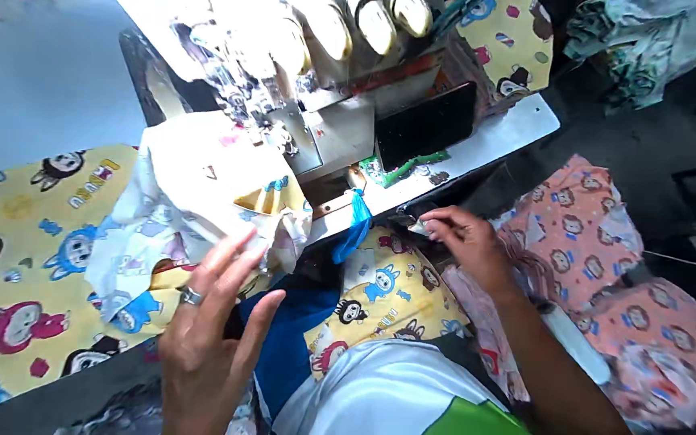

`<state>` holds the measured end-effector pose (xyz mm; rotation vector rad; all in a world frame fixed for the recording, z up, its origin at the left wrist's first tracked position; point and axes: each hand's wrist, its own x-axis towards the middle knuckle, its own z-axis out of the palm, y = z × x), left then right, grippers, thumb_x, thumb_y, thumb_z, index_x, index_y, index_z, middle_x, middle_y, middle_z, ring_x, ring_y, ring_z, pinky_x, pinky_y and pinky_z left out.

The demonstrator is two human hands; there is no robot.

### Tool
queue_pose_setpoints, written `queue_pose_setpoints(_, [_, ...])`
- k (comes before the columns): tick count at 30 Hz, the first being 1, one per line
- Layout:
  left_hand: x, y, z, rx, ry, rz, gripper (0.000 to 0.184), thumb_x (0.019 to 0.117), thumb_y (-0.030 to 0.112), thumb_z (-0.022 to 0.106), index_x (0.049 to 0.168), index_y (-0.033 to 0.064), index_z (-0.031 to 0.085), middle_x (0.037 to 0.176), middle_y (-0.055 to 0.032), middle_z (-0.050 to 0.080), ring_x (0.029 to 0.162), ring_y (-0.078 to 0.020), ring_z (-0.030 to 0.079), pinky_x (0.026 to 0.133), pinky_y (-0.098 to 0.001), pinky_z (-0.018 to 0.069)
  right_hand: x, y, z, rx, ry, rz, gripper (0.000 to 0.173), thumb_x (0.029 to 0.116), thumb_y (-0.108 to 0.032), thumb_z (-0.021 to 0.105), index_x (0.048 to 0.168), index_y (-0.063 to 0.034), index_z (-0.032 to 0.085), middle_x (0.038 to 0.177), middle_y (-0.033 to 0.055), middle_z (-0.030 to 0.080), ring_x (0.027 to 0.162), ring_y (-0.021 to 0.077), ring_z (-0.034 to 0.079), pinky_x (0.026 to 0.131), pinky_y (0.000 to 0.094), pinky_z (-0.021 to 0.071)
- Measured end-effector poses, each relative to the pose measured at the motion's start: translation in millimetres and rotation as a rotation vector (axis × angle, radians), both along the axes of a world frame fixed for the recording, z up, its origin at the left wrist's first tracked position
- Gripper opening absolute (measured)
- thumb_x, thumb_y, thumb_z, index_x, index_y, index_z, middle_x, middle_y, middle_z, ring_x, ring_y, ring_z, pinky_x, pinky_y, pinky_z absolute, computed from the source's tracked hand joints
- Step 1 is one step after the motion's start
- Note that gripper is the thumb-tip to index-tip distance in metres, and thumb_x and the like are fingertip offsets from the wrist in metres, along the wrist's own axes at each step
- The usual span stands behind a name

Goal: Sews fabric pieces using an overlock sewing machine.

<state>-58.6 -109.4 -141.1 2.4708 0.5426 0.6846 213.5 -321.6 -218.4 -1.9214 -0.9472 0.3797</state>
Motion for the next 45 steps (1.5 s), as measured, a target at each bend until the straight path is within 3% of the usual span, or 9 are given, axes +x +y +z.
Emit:
queue_pose_setpoints(5, [-13, -21, -35, -0.210, -0.019, -0.124, 0.028, 0.1066, 0.025, 0.056, 0.117, 0.0058, 0.074, 0.124, -0.0109, 0.072, 0.121, -0.0140, 0.066, 0.103, -0.0278, 0.0520, 36, -24, -1, -0.153, -0.232, -0.179, 0.020, 0.1029, -0.013, 0.060, 0.115, -0.0025, 0.072, 0.105, 0.0144, 0.071, 0.090, 0.0224, 0.069, 0.082, 0.0407, 0.0571])
queue_pose_setpoints(9, [-12, -33, -46, -0.279, -0.024, -0.153, 0.026, 0.1057, 0.020, 0.056, 0.116, 0.0048, 0.074, 0.118, -0.0083, 0.075, 0.116, -0.0124, 0.068, 0.103, -0.0251, 0.0524, 35, -15, -1, -0.165, -0.328, -0.133, 0.019, 0.1026, -0.010, 0.060, 0.113, -0.0023, 0.073, 0.108, 0.0148, 0.070, 0.090, 0.0225, 0.069, 0.081, 0.0379, 0.0574])
queue_pose_setpoints(16, [-9, -39, -55, -0.261, 0.041, -0.165, 0.027, 0.1054, 0.020, 0.055, 0.115, 0.0049, 0.075, 0.117, -0.0081, 0.075, 0.114, -0.0124, 0.069, 0.102, -0.0245, 0.0523, 43, -13, -9, -0.318, -0.366, -0.018, 0.020, 0.0977, -0.017, 0.070, 0.111, -0.0029, 0.076, 0.113, 0.0176, 0.069, 0.105, 0.0362, 0.065, 0.093, 0.0523, 0.0515])
queue_pose_setpoints(19, [-8, -41, -59, -0.265, 0.071, -0.166, 0.027, 0.1053, 0.021, 0.055, 0.115, 0.0061, 0.075, 0.117, -0.0070, 0.075, 0.113, -0.0123, 0.069, 0.101, -0.0250, 0.0525, 48, -15, -13, -0.290, -0.334, -0.036, 0.015, 0.0992, -0.011, 0.066, 0.105, -0.0018, 0.077, 0.110, 0.0166, 0.071, 0.102, 0.0339, 0.067, 0.091, 0.0506, 0.0522])
queue_pose_setpoints(27, [-5, -44, -63, -0.252, 0.092, -0.173, 0.027, 0.1049, 0.022, 0.055, 0.116, 0.0085, 0.075, 0.116, -0.0053, 0.075, 0.112, -0.0120, 0.070, 0.100, -0.0249, 0.0532, 64, -25, -11, -0.205, -0.146, -0.305, 0.020, 0.1046, -0.017, 0.059, 0.120, -0.0051, 0.065, 0.105, 0.0145, 0.070, 0.086, 0.0221, 0.068, 0.077, 0.0401, 0.0558])
queue_pose_setpoints(31, [1, -48, -62, -0.248, 0.085, -0.203, 0.026, 0.1046, 0.021, 0.055, 0.116, 0.0098, 0.075, 0.115, -0.0042, 0.076, 0.111, -0.0112, 0.070, 0.099, -0.0241, 0.0534, 70, -28, -3, -0.213, -0.158, -0.261, 0.024, 0.1033, -0.014, 0.061, 0.125, -0.0055, 0.065, 0.113, 0.0153, 0.071, 0.097, 0.0245, 0.071, 0.085, 0.0415, 0.0571])
queue_pose_setpoints(34, [10, -54, -62, -0.256, 0.080, -0.241, 0.026, 0.1049, 0.022, 0.055, 0.116, 0.0110, 0.076, 0.116, -0.0029, 0.076, 0.110, -0.0104, 0.070, 0.098, -0.0240, 0.0537, 77, -23, 1, -0.188, -0.194, -0.227, 0.019, 0.1008, -0.011, 0.064, 0.117, -0.0033, 0.071, 0.113, 0.0160, 0.071, 0.100, 0.0255, 0.070, 0.090, 0.0423, 0.0557])
queue_pose_setpoints(42, [27, -65, -60, -0.423, 0.020, -0.421, 0.032, 0.1069, 0.031, 0.053, 0.118, 0.0089, 0.074, 0.116, -0.0032, 0.075, 0.109, -0.0080, 0.070, 0.097, -0.0225, 0.0544, 76, -19, 27, 0.094, -0.228, -0.319, 0.022, 0.1044, -0.022, 0.059, 0.118, -0.0042, 0.062, 0.098, 0.0038, 0.068, 0.083, 0.0006, 0.064, 0.076, 0.0185, 0.0539])
queue_pose_setpoints(45, [36, -67, -49, -0.658, -0.034, -0.577, 0.054, 0.1107, 0.043, 0.037, 0.121, 0.0039, 0.072, 0.117, -0.0068, 0.075, 0.110, -0.0102, 0.070, 0.098, -0.0272, 0.0552, 57, -14, 52, 0.162, -0.279, -0.208, 0.023, 0.1045, -0.019, 0.059, 0.123, -0.0064, 0.064, 0.105, 0.0008, 0.069, 0.086, -0.0007, 0.066, 0.077, 0.0162, 0.0552])
